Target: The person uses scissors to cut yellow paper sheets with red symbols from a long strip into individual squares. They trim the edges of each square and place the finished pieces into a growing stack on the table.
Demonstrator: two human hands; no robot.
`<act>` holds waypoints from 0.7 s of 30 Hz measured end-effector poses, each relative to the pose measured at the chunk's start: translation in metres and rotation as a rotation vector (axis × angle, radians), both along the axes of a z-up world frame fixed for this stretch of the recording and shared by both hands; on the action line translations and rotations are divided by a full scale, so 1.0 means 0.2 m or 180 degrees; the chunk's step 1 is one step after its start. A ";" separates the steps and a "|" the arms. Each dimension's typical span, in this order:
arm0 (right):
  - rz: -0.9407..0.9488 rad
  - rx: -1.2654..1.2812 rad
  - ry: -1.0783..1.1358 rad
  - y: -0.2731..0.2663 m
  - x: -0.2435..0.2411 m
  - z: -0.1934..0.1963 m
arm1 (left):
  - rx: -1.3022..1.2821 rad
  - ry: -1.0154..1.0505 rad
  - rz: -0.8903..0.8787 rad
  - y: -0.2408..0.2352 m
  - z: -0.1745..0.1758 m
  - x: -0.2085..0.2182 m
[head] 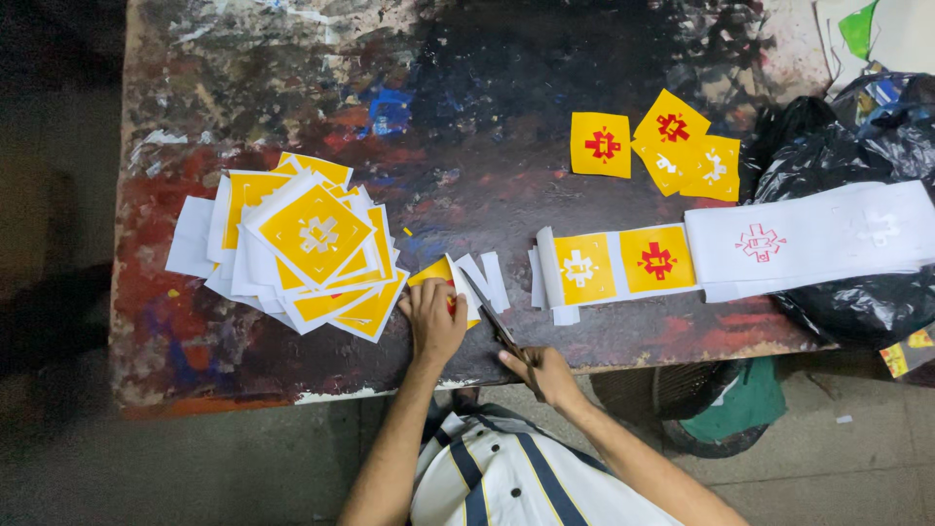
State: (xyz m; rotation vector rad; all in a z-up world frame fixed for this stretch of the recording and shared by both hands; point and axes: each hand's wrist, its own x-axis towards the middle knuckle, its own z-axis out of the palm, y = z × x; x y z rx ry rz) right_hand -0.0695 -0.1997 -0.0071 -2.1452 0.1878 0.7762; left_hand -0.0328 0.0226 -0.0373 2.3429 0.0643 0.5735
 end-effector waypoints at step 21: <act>-0.0541 0.1372 0.0625 -0.08 -0.02 0.02 | -0.0226 -0.0130 0.0309 0.02 0.19 0.09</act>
